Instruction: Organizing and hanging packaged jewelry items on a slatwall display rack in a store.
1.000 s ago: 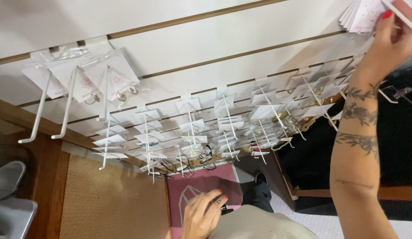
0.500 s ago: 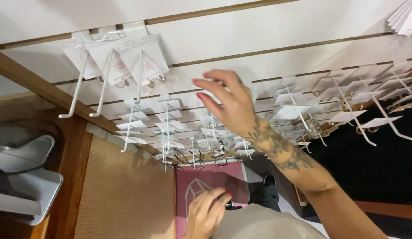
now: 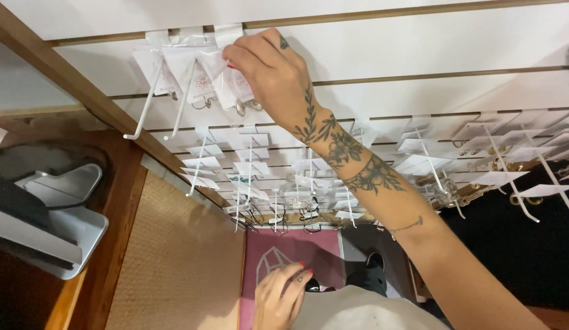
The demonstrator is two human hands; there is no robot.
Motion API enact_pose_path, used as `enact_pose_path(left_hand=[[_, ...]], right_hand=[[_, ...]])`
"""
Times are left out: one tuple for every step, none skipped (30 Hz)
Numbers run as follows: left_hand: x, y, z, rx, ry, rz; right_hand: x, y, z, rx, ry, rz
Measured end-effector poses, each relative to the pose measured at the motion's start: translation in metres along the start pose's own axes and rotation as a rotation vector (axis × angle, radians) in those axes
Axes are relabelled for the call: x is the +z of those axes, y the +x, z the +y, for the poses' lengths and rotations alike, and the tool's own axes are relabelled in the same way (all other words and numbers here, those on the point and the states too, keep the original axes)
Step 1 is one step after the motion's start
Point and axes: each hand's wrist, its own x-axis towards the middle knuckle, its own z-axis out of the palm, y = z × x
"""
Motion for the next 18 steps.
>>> enact_pose_path(left_hand=[[0.000,0.000,0.000,0.003,-0.015,-0.017],[0.001,0.001,0.000,0.006,-0.030,-0.033],[0.002,0.001,0.000,0.010,-0.034,-0.034],[0.003,0.002,0.001,0.011,-0.029,-0.025],[0.004,0.003,0.001,0.015,-0.030,-0.021],[0.004,0.006,0.000,0.022,-0.037,-0.027],[0.005,0.008,0.000,0.045,-0.054,0.002],[0.007,0.010,-0.001,0.068,-0.071,0.030],[0.008,0.012,-0.001,0.079,-0.086,0.022],[0.009,0.014,-0.001,0.081,-0.098,0.023],[0.010,0.016,-0.002,0.082,-0.111,0.023],[0.013,0.017,-0.003,0.094,-0.125,0.014],[0.017,0.019,-0.005,0.110,-0.125,-0.005],[0.021,0.022,-0.006,0.126,-0.124,-0.024],[0.024,0.026,-0.006,0.141,-0.139,-0.031],[0.027,0.030,-0.006,0.157,-0.156,-0.038],[0.029,0.034,-0.005,0.172,-0.171,-0.046],[0.032,0.037,-0.005,0.185,-0.183,-0.053]], right_hand=[[-0.002,-0.001,0.001,0.039,0.026,-0.028],[-0.003,-0.002,0.001,0.078,0.051,-0.056],[-0.014,-0.002,-0.004,0.077,0.046,-0.056],[-0.025,-0.002,-0.008,0.114,0.166,-0.063],[-0.037,-0.002,-0.013,0.155,0.280,-0.070],[-0.052,-0.008,-0.014,0.159,0.269,-0.071],[-0.069,-0.016,-0.015,0.240,0.275,-0.095],[-0.086,-0.023,-0.017,0.322,0.280,-0.119],[-0.104,-0.038,-0.009,0.327,0.261,-0.120],[-0.123,-0.053,0.000,0.386,0.220,-0.122],[-0.143,-0.067,0.007,0.445,0.179,-0.123],[-0.163,-0.076,0.021,0.451,0.159,-0.123],[-0.184,-0.084,0.036,0.425,0.021,-0.106],[-0.205,-0.091,0.050,0.396,-0.117,-0.089],[-0.224,-0.097,0.064,0.398,-0.139,-0.089],[-0.243,-0.103,0.078,0.413,-0.198,-0.055],[-0.261,-0.109,0.091,0.428,-0.254,-0.019],[-0.278,-0.114,0.101,0.430,-0.273,-0.018]])
